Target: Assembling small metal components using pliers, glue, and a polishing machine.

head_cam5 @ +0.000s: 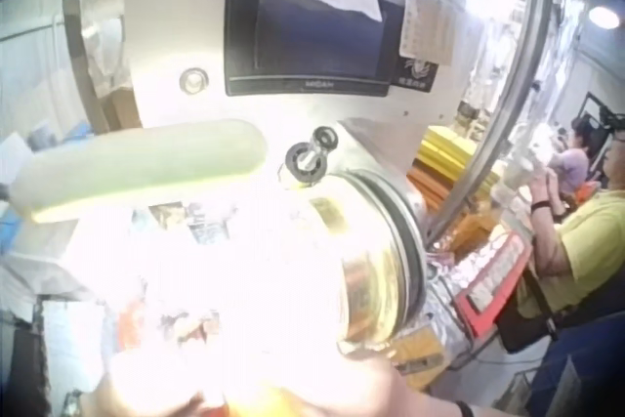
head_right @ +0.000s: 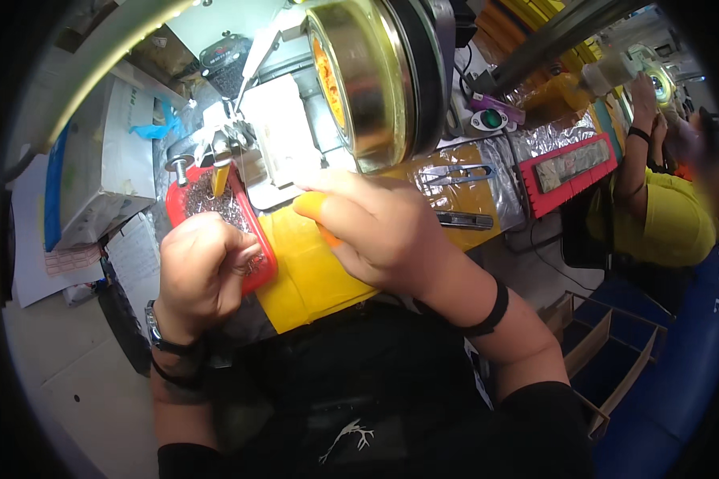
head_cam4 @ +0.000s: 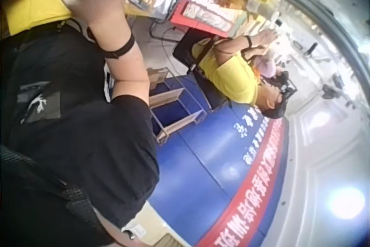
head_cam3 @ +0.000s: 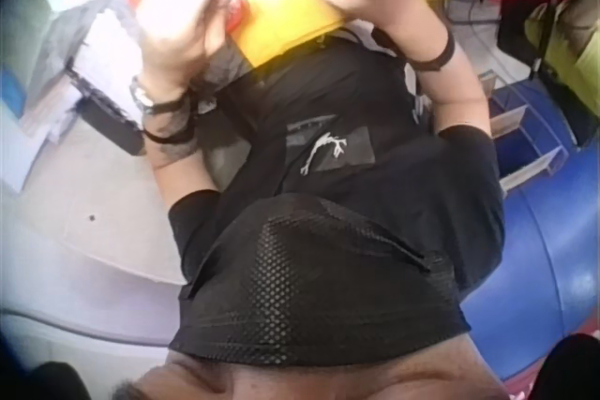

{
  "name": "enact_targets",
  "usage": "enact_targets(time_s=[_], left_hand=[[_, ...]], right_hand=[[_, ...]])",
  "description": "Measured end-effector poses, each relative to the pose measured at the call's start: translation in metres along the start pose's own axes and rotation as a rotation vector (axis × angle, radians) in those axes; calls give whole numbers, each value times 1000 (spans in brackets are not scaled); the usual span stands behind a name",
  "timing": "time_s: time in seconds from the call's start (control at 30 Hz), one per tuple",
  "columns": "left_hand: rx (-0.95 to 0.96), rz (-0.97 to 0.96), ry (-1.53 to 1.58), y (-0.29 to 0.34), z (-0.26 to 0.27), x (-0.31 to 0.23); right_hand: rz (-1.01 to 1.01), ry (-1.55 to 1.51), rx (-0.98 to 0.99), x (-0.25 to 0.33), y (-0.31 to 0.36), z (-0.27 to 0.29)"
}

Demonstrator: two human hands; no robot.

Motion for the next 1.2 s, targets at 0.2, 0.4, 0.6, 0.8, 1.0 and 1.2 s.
enact_targets(time_s=[0.2, 0.4, 0.6, 0.8, 1.0, 1.2], left_hand=[[11, 2, -36, 4, -3, 2], [14, 30, -57, 1, -4, 2], [35, 33, -45, -1, -2, 3], [70, 30, -39, 1, -6, 5], [73, 24, -51, -1, -6, 5], [61, 33, -66, 3, -4, 4]], right_hand=[[-69, -31, -70, -5, 0, 3], [27, -15, -97, 44, -6, 54], [91, -43, -154, 40, -13, 54], [140, -73, -195, 34, -12, 46], [163, -32, -184, 39, -17, 49], [185, -27, -233, 42, -8, 46]])
Point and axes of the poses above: each hand's wrist, its own y-axis away from the middle knuckle, its own z-axis out of the back of the hand, x = y × z, the point moved 9 cm from there along -y, towards the middle knuckle, and after that the axes turned 4 degrees about z, right-handed, at the moved point
